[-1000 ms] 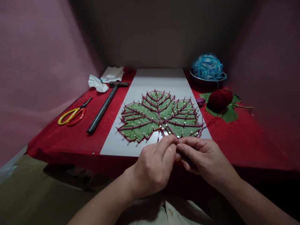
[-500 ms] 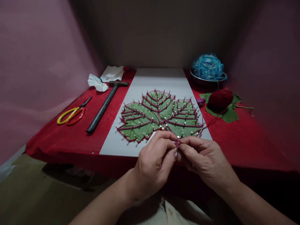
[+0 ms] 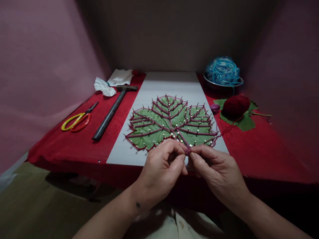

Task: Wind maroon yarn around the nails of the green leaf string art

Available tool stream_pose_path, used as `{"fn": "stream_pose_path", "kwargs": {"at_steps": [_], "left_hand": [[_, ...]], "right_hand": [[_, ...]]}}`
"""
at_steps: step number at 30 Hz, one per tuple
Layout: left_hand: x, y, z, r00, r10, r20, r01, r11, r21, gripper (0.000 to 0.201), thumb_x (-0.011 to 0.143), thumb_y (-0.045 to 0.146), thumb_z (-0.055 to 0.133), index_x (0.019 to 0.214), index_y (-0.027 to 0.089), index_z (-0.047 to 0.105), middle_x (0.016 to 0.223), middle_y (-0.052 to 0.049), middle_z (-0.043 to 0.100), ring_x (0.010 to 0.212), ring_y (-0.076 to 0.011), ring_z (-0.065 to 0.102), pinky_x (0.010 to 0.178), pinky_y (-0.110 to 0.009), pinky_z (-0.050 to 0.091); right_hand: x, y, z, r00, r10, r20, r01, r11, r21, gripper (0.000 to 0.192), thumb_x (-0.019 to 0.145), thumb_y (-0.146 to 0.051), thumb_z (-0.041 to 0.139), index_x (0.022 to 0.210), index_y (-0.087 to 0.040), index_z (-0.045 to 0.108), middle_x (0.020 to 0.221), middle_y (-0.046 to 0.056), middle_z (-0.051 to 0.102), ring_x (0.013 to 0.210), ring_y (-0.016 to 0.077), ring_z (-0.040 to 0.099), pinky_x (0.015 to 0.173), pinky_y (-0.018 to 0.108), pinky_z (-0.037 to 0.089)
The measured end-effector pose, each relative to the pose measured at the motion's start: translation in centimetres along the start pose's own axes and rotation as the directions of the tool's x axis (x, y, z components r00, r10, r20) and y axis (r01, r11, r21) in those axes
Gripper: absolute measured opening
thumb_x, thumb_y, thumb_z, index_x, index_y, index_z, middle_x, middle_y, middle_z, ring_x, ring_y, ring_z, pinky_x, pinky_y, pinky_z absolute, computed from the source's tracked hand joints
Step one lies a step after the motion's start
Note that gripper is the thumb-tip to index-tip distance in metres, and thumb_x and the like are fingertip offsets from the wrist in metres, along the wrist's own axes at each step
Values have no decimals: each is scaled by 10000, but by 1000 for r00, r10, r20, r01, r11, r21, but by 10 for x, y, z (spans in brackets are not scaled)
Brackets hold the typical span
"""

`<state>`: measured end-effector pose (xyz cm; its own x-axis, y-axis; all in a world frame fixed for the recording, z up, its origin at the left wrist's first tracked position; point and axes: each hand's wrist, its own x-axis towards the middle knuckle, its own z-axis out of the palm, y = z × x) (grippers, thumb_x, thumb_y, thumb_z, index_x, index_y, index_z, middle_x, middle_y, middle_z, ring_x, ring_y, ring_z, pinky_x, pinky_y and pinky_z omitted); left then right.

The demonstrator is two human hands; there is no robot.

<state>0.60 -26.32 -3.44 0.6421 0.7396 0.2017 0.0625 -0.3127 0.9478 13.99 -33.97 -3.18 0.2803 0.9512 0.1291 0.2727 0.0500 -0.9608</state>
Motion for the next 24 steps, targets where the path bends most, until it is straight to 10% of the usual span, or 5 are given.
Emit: {"fn": "stream_pose_path", "kwargs": {"at_steps": [13,18,24], "left_hand": [[10,4,-5,960,-229,161,271,904,-331,133,781,154,575,902,160,519,710,17,582,597,-118,637,477,-211,540],[8,-1,-7,995,53,80,-62,992,113,99,824,95,504,821,157,580,732,9,578,589,-82,591,525,-186,499],[4,-6,2,889,456,50,-405,728,553,94,870,94,448,832,156,508,749,-13,539,690,-111,533,615,-215,454]], "right_hand": [[2,5,-4,959,-279,52,282,919,-274,144,883,-177,500,840,-190,637,691,-6,632,608,91,586,569,186,453],[3,4,-6,926,-372,65,364,836,-411,143,871,-149,490,835,-184,624,676,0,617,591,96,575,555,193,443],[4,4,-4,923,-384,2,341,817,-465,142,867,-138,501,798,-164,622,664,7,620,580,93,578,550,190,441]]}}
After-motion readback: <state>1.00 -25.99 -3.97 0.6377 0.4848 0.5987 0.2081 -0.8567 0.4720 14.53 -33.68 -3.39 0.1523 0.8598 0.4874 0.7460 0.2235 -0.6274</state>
